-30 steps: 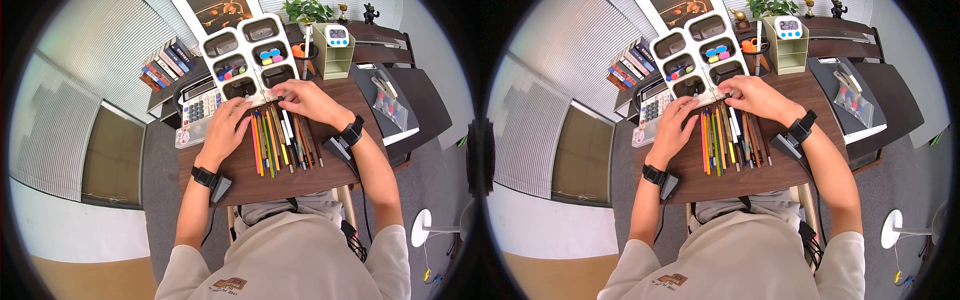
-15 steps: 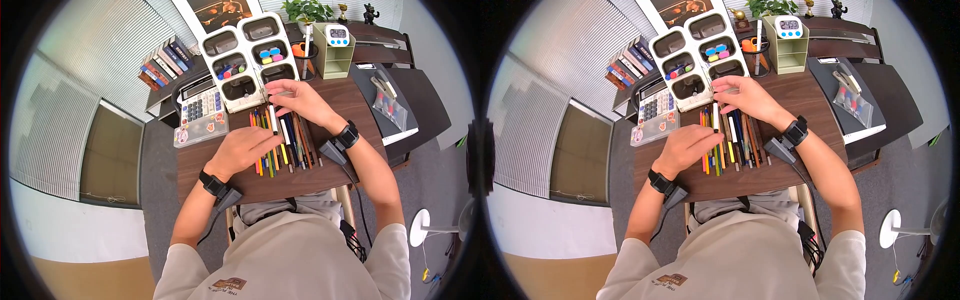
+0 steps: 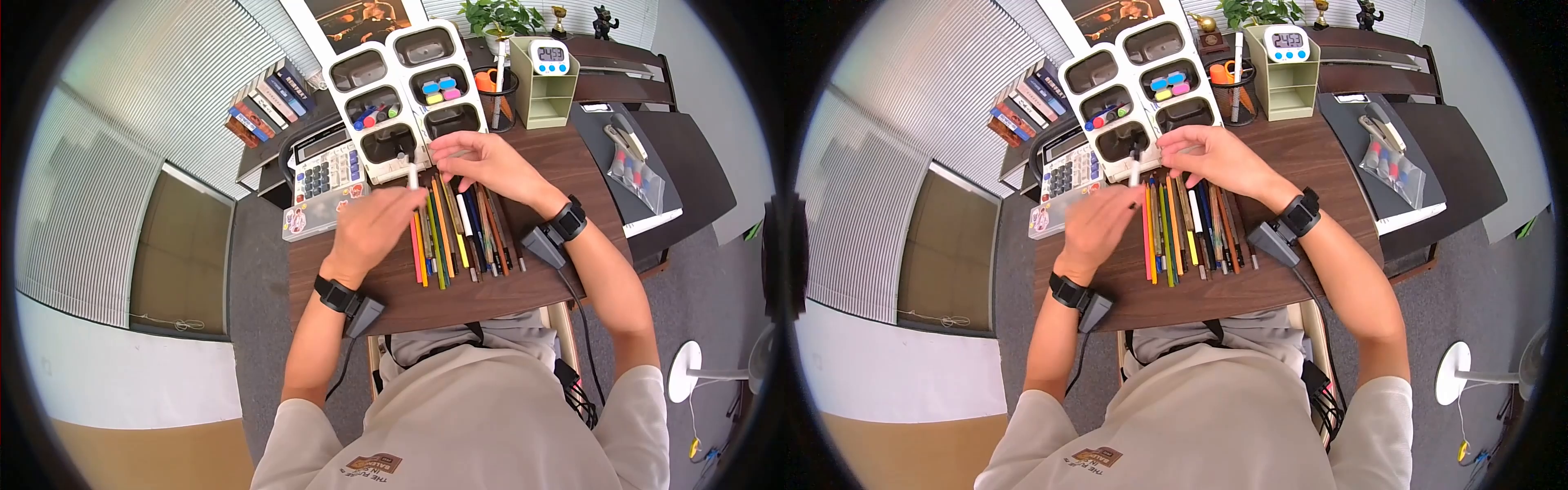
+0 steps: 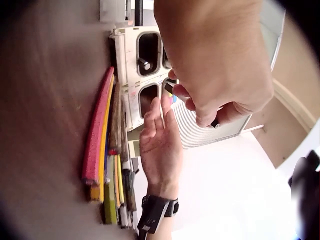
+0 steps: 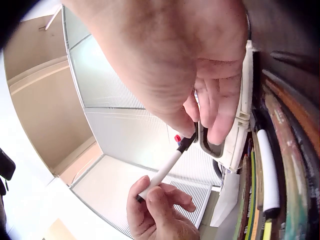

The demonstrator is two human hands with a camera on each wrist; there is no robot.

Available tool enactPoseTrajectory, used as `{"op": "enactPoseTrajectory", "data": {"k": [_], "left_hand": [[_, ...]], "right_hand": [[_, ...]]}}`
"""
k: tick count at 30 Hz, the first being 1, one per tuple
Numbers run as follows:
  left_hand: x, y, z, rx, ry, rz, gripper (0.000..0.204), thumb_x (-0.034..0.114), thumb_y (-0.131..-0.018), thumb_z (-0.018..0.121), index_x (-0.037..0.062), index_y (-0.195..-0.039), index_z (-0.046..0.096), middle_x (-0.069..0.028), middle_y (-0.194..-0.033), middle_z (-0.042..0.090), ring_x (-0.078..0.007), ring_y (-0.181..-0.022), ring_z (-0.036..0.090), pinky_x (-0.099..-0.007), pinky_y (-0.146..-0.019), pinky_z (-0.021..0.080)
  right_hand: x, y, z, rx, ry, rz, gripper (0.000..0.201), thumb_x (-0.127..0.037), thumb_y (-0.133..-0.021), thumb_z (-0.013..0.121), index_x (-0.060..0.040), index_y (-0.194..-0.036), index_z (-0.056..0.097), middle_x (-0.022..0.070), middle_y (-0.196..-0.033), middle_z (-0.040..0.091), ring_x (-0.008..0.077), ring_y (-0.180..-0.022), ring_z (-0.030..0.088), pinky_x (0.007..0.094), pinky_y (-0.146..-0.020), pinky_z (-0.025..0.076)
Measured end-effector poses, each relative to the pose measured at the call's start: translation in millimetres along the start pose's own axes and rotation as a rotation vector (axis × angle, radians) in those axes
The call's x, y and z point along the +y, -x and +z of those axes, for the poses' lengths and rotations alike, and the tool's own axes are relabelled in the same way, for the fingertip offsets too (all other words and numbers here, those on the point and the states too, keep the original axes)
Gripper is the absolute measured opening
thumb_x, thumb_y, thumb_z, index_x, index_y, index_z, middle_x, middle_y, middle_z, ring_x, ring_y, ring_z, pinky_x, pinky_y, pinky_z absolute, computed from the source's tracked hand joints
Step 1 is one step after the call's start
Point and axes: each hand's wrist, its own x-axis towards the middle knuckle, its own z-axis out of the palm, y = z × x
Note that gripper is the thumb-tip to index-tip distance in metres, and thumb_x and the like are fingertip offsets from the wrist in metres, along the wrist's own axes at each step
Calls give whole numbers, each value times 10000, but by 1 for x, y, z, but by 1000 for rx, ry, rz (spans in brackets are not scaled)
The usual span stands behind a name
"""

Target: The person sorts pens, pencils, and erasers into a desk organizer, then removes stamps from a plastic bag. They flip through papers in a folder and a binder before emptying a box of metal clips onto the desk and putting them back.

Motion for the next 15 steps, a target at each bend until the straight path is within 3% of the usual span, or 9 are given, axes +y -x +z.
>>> {"op": "enactPoseTrajectory", "data": {"k": [2, 5, 7, 9, 12, 14, 15], "left_hand": [[-12, 3, -2, 65, -44, -65, 314, -56, -850, 743, 35, -1151, 744, -117, -1037, 741, -273, -872, 727, -355, -738, 580], [-29, 6, -3, 132, -83, -138, 343, -40, -839, 744, 44, -1171, 745, -107, -1005, 718, -279, -838, 714, -374, -700, 578], [-33, 8, -5, 99, -79, -193, 360, -42, -854, 732, 44, -1203, 733, -116, -1023, 710, -303, -875, 706, -390, -737, 576], [-34, 11, -5, 58, -52, -312, 354, -69, -892, 705, 37, -1229, 720, -135, -1039, 716, -275, -878, 701, -343, -755, 561], [-36, 11, -1, 44, -19, -319, 360, -63, -904, 698, 45, -1246, 714, -131, -1046, 710, -270, -877, 695, -341, -748, 559], [-36, 11, 2, 39, -9, -320, 356, -61, -908, 695, 44, -1248, 712, -131, -1052, 710, -269, -885, 694, -341, -747, 558], [-37, 12, 3, 31, 5, -316, 352, -59, -913, 693, 43, -1249, 711, -130, -1057, 709, -267, -892, 692, -341, -745, 557]], "right_hand": [[-5, 3, -2, 76, 167, -10, 320, -155, -997, 686, -6, -1280, 686, 90, -1077, 760, 132, -908, 721, 266, -737, 582], [1, 2, -9, 126, 404, -96, 276, -163, -988, 695, -7, -1215, 722, 110, -1015, 783, 143, -886, 725, 298, -791, 580], [2, 2, -10, 125, 433, -104, 265, -168, -986, 697, -2, -1191, 731, 117, -997, 787, 148, -881, 728, 306, -810, 575], [2, 4, -9, 122, 462, -111, 257, -173, -984, 700, 2, -1166, 740, 125, -980, 791, 154, -876, 732, 315, -829, 571], [2, 6, -8, 88, 530, -161, 231, -154, -982, 712, -8, -1158, 744, 51, -940, 767, 98, -773, 650, 279, -741, 543], [-2, 7, -7, 52, 610, -141, 243, -159, -962, 703, 0, -1141, 743, 125, -937, 776, 226, -867, 746, 343, -815, 573], [-2, 7, -7, 47, 611, -142, 243, -159, -962, 703, 0, -1141, 743, 125, -937, 776, 226, -867, 746, 343, -815, 573]]}}
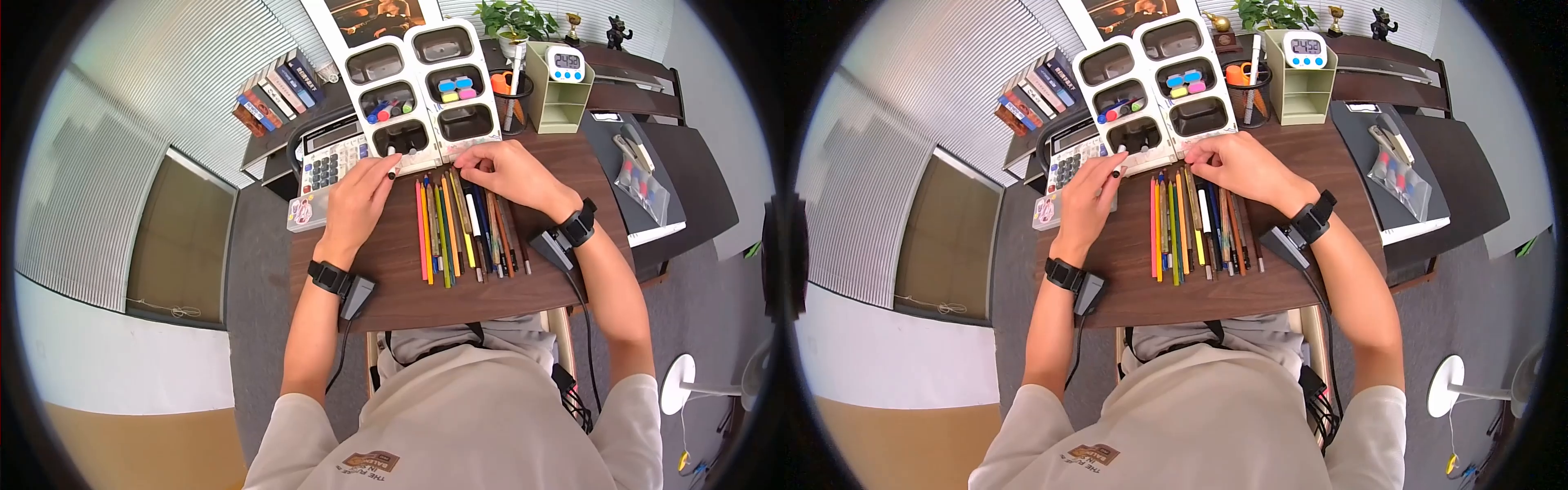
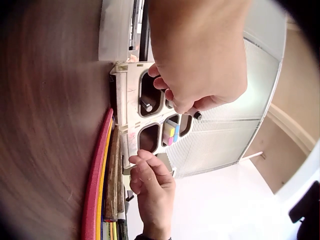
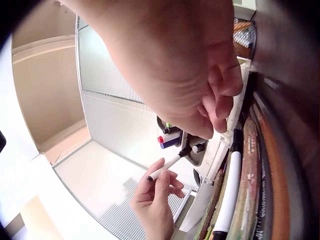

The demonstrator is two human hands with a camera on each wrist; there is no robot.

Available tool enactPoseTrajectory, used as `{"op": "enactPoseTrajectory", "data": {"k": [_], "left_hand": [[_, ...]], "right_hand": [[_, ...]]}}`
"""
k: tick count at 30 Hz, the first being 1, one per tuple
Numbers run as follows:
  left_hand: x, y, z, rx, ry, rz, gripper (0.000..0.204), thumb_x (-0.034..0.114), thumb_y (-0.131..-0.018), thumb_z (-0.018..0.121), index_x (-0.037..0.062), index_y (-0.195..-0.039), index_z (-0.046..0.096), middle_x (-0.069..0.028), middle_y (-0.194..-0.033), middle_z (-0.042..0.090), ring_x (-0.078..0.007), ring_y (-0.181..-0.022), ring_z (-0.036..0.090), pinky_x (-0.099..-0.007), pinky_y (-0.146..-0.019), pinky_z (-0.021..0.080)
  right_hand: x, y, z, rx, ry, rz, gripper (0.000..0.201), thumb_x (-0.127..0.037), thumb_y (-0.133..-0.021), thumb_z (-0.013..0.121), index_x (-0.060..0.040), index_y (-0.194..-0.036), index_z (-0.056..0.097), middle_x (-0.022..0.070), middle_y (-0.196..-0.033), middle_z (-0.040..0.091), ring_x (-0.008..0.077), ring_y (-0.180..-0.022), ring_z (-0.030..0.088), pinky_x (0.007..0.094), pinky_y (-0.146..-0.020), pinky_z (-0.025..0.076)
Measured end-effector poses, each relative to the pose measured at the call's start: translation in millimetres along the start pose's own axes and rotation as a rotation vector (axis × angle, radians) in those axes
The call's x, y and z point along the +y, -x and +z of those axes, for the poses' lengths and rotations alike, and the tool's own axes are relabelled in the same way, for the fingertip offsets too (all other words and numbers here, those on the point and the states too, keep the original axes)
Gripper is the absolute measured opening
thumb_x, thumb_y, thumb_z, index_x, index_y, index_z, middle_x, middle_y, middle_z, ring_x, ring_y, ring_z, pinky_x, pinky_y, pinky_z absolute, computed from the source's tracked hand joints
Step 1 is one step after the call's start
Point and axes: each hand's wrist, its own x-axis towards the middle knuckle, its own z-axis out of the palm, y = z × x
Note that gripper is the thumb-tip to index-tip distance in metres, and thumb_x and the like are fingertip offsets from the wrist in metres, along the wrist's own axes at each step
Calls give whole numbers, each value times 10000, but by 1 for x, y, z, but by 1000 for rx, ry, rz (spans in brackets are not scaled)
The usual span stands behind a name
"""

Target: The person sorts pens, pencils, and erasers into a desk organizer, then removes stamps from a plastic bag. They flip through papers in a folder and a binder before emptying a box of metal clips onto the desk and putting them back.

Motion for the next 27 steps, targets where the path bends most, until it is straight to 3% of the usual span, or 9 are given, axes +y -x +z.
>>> {"op": "enactPoseTrajectory", "data": {"k": [5, 9, 13, 19, 21, 24, 27], "left_hand": [[-6, 1, 4, -36, -17, -14, 342, -29, -936, 685, 53, -1267, 700, -124, -1055, 695, -266, -879, 681, -344, -739, 555], [-14, -2, 11, -52, -92, -135, 340, 22, -961, 681, 61, -1300, 676, -126, -1077, 661, -266, -880, 674, -347, -726, 557], [-19, -1, 15, -22, -92, -144, 345, 39, -967, 681, 64, -1311, 665, -127, -1107, 647, -266, -901, 682, -347, -730, 564], [-10, -7, 15, -13, -151, -43, 394, 11, -946, 672, 59, -1336, 646, -124, -1168, 650, -319, -1057, 655, -400, -920, 549], [-5, -12, 15, -65, -133, 25, 448, 1, -933, 658, 60, -1376, 620, -118, -1299, 631, -338, -1225, 582, -441, -1057, 473], [2, -15, 22, -156, -172, 113, 485, 10, -931, 648, 67, -1409, 595, -100, -1418, 588, -332, -1332, 510, -462, -1129, 404], [-3, -11, 27, -214, -139, 99, 488, 26, -936, 649, 58, -1419, 582, -84, -1461, 568, -323, -1377, 472, -468, -1153, 373]], "right_hand": [[4, 1, 0, 10, 120, -58, 219, -143, -902, 722, -10, -1073, 754, 147, -911, 758, 324, -860, 731, 389, -805, 570], [7, 1, -1, -1, 201, -108, 229, -162, -889, 733, -10, -1057, 757, 147, -913, 755, 333, -866, 723, 409, -806, 562], [6, 2, -1, -17, 239, -88, 252, -187, -876, 749, -7, -1052, 760, 148, -907, 735, 343, -870, 696, 432, -810, 546], [12, 2, 2, -22, 270, -123, 258, -196, -884, 763, -8, -1060, 761, 148, -872, 709, 326, -825, 673, 418, -783, 538], [14, 2, 3, -14, 279, -145, 254, -189, -893, 767, -13, -1077, 760, 145, -849, 700, 307, -793, 670, 400, -762, 539], [13, 2, 4, -38, 272, -132, 248, -194, -899, 766, -11, -1067, 758, 150, -848, 700, 308, -788, 668, 408, -758, 535], [11, 1, 6, -47, 275, -139, 239, -189, -897, 773, -5, -1048, 752, 147, -836, 691, 306, -777, 663, 405, -745, 531]]}}
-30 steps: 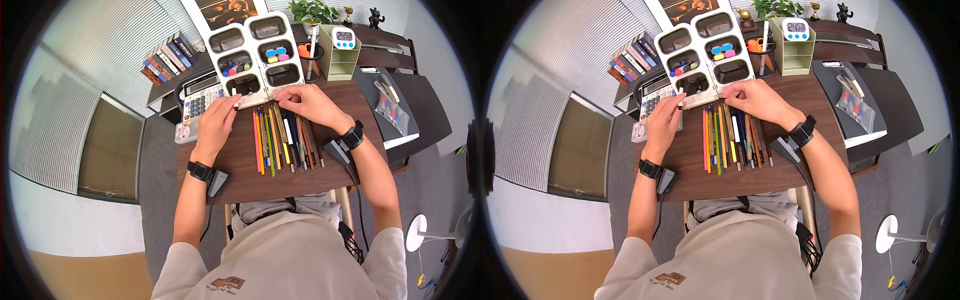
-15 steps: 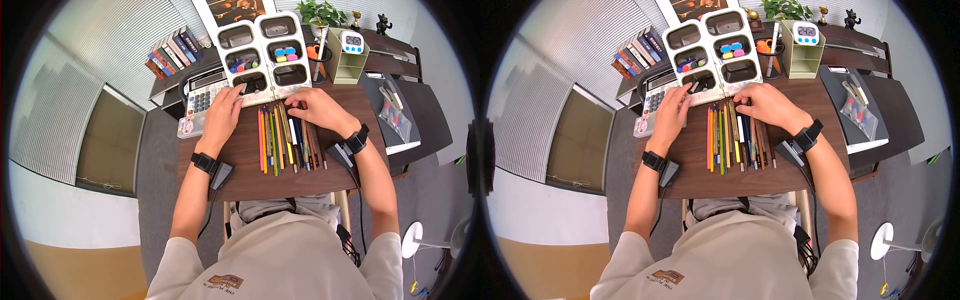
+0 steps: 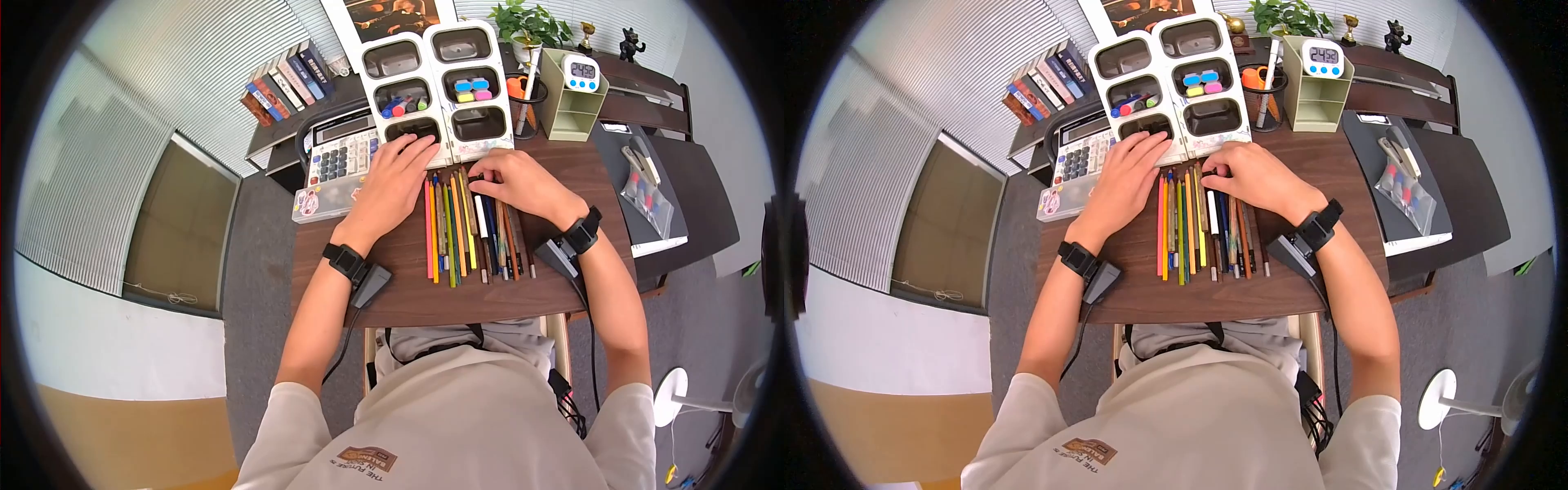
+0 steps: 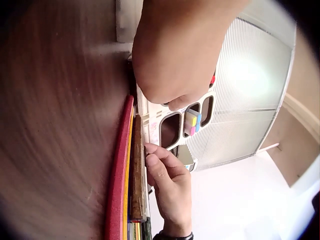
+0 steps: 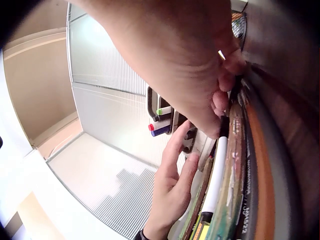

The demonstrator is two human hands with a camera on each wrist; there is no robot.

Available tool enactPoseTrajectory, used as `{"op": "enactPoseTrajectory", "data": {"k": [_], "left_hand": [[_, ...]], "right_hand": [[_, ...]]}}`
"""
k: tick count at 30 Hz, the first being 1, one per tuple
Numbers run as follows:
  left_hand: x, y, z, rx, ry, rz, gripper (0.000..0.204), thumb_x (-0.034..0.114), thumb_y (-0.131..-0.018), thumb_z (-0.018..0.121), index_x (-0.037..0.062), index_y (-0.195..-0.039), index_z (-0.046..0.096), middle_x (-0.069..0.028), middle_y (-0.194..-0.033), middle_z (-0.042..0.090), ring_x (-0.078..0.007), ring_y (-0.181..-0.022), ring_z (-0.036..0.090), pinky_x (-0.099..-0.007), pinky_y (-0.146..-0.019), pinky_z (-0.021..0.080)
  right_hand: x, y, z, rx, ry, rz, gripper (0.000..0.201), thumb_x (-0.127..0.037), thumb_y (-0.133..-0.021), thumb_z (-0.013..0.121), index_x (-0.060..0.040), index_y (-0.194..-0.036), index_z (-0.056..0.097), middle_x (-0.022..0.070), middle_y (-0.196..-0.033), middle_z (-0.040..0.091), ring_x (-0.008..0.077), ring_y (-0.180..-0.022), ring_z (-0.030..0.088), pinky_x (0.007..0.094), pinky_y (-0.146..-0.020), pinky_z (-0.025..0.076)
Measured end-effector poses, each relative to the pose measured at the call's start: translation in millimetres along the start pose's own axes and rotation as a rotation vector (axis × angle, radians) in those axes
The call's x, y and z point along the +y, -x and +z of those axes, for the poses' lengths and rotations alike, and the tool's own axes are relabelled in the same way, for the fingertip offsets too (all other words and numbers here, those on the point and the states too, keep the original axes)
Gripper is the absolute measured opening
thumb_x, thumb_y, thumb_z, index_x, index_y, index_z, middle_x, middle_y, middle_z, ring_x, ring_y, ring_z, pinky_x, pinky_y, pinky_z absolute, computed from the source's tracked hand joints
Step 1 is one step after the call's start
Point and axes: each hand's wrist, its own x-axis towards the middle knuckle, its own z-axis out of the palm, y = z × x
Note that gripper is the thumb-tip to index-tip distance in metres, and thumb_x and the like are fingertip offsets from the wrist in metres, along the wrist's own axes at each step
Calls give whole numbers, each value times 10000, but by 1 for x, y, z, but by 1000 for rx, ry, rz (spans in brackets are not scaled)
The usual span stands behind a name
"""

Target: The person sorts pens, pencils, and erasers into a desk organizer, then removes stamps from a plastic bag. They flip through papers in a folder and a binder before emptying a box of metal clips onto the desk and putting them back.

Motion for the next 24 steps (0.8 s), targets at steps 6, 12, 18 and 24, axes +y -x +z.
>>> {"op": "enactPoseTrajectory", "data": {"k": [6, 12, 18, 24], "left_hand": [[-3, 3, -2, 38, 2, -34, 472, 62, -926, 685, 25, -1387, 592, -117, -1413, 585, -340, -1344, 497, -465, -1132, 399], [-8, 5, -6, 68, -52, -72, 441, 87, -913, 713, 26, -1340, 622, -133, -1368, 598, -351, -1290, 538, -451, -1104, 426], [10, 2, -17, 124, 8, -60, 396, 82, -910, 725, 59, -1300, 659, -123, -1313, 627, -342, -1244, 566, -444, -1062, 456], [28, 4, -18, 135, 85, 141, 402, 74, -876, 764, 116, -1271, 702, -57, -1100, 661, -278, -1024, 628, -406, -895, 503]], "right_hand": [[0, 0, -1, 9, -49, 8, 240, -188, -910, 773, 12, -1034, 722, 138, -812, 659, 276, -751, 638, 379, -721, 523], [-4, -1, -6, -5, -203, 132, 251, -207, -931, 758, 10, -1043, 699, 128, -835, 686, 250, -774, 666, 364, -745, 539], [5, -2, -3, 55, -377, 105, 241, -196, -956, 762, 9, -1056, 684, 39, -895, 715, 129, -772, 640, 313, -724, 546], [2, -6, -15, -70, -798, 338, 193, -187, -1022, 696, -41, -1137, 642, -4, -914, 688, 61, -792, 645, 217, -712, 532]]}}
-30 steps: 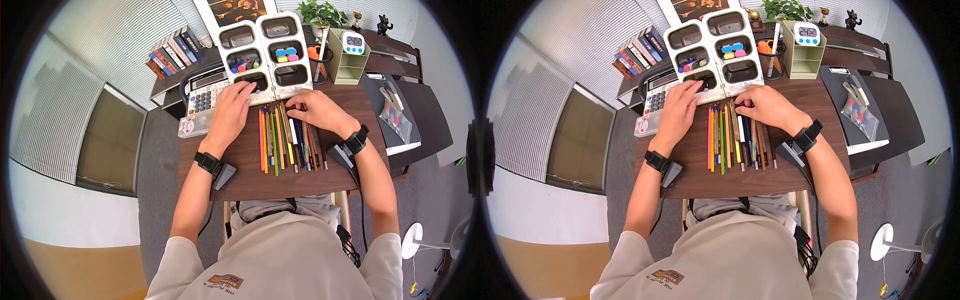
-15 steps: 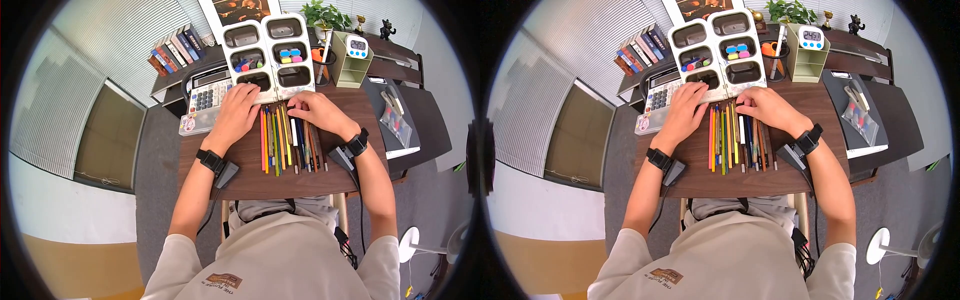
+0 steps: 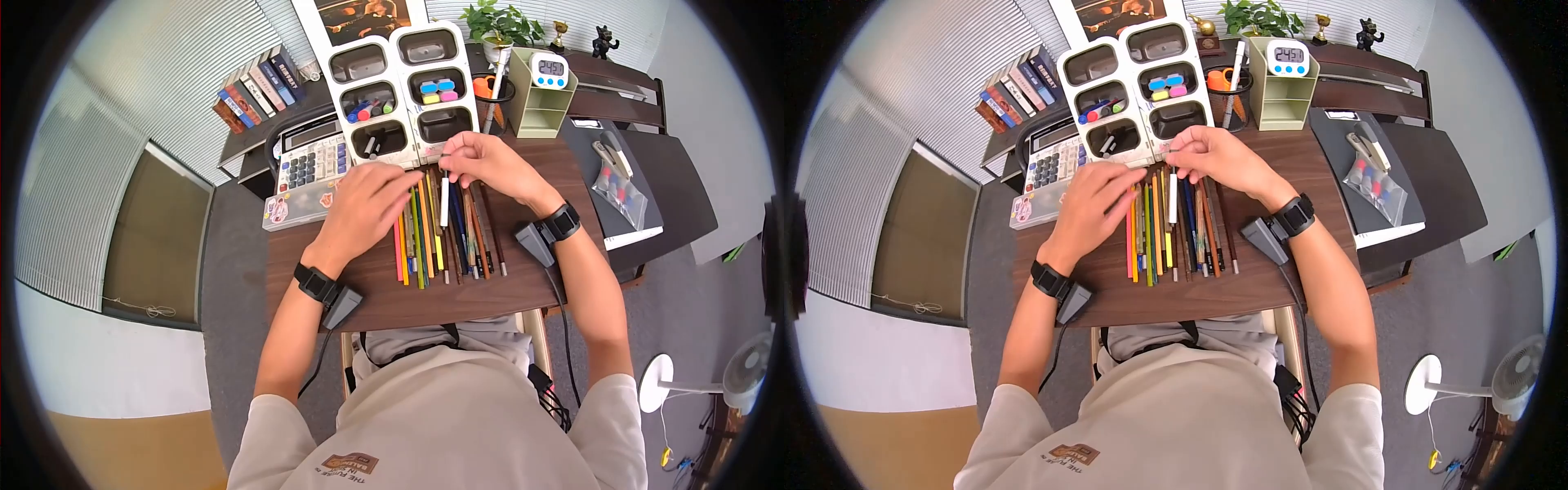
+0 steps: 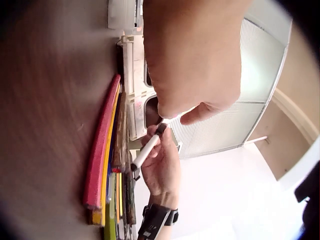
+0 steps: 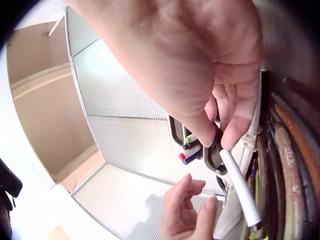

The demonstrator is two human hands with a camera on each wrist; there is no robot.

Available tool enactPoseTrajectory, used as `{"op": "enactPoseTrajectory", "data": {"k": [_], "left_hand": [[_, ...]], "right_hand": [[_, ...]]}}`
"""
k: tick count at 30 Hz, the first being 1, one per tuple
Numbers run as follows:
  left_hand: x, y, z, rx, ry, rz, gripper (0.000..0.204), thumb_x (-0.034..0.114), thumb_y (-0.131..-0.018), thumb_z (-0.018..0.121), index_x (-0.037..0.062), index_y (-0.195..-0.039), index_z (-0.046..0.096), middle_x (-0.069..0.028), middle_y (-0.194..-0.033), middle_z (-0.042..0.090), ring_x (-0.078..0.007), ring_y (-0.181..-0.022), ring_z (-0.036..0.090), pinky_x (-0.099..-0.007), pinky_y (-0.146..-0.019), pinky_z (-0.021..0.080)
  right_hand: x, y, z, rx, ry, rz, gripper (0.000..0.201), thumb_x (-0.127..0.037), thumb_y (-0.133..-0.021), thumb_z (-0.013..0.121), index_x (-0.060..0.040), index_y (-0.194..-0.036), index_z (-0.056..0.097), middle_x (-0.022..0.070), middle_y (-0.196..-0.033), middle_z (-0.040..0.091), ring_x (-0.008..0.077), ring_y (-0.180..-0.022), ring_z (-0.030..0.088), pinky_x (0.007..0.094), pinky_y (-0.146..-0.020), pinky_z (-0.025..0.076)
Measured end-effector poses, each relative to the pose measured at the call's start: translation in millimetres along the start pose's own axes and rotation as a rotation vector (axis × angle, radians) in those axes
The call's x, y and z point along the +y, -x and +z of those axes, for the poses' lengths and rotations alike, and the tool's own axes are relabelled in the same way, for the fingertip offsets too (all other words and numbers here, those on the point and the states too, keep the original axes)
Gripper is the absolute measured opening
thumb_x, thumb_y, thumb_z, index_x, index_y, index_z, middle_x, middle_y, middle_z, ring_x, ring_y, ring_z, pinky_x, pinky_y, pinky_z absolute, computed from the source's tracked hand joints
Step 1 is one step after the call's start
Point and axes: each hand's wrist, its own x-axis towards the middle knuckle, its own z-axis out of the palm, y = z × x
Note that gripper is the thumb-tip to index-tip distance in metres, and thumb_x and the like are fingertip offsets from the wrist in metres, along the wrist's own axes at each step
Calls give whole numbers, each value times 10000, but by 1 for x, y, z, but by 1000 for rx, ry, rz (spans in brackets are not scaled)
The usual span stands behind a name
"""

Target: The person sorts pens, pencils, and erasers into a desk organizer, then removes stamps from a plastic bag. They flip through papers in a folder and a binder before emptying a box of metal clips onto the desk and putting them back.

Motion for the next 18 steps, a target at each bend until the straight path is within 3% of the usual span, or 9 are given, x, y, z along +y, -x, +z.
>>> {"op": "enactPoseTrajectory", "data": {"k": [3, 8, 13, 15, 18], "left_hand": [[12, 2, 1, -71, 13, 104, 418, 91, -858, 782, 132, -1268, 711, -42, -1090, 662, -257, -1026, 628, -393, -885, 508], [25, -3, -1, -51, 52, 278, 380, 47, -803, 781, 68, -1180, 730, -46, -995, 686, -232, -853, 670, -343, -722, 562], [21, 1, -8, 8, 86, 238, 342, 8, -787, 771, 21, -1126, 735, -74, -1004, 699, -240, -849, 674, -331, -684, 559], [16, 1, -12, 107, 66, 231, 368, 11, -802, 748, 20, -1167, 699, -69, -996, 688, -236, -843, 661, -343, -724, 566], [11, 2, -15, 171, 29, 165, 328, -21, -786, 810, 5, -1103, 730, -91, -955, 710, -247, -806, 672, -351, -695, 552]], "right_hand": [[0, 0, -1, 53, -165, 23, 197, -183, -1037, 674, -42, -1169, 633, 1, -962, 684, 67, -840, 682, 215, -764, 572], [-2, 0, 5, 67, -435, 97, 217, -180, -1051, 650, -37, -1210, 612, 19, -998, 684, 84, -873, 696, 235, -829, 614], [2, -1, 7, 11, -398, 82, 302, -227, -1043, 669, -7, -1245, 625, 68, -1111, 701, 119, -959, 703, 267, -884, 614], [-2, 0, 7, 32, -417, 78, 310, -228, -1044, 667, -7, -1258, 626, 80, -1131, 708, 126, -971, 702, 273, -889, 614], [-2, 0, 6, 41, -403, 76, 325, -235, -1043, 669, -8, -1272, 623, 88, -1147, 712, 129, -982, 701, 276, -893, 612]]}}
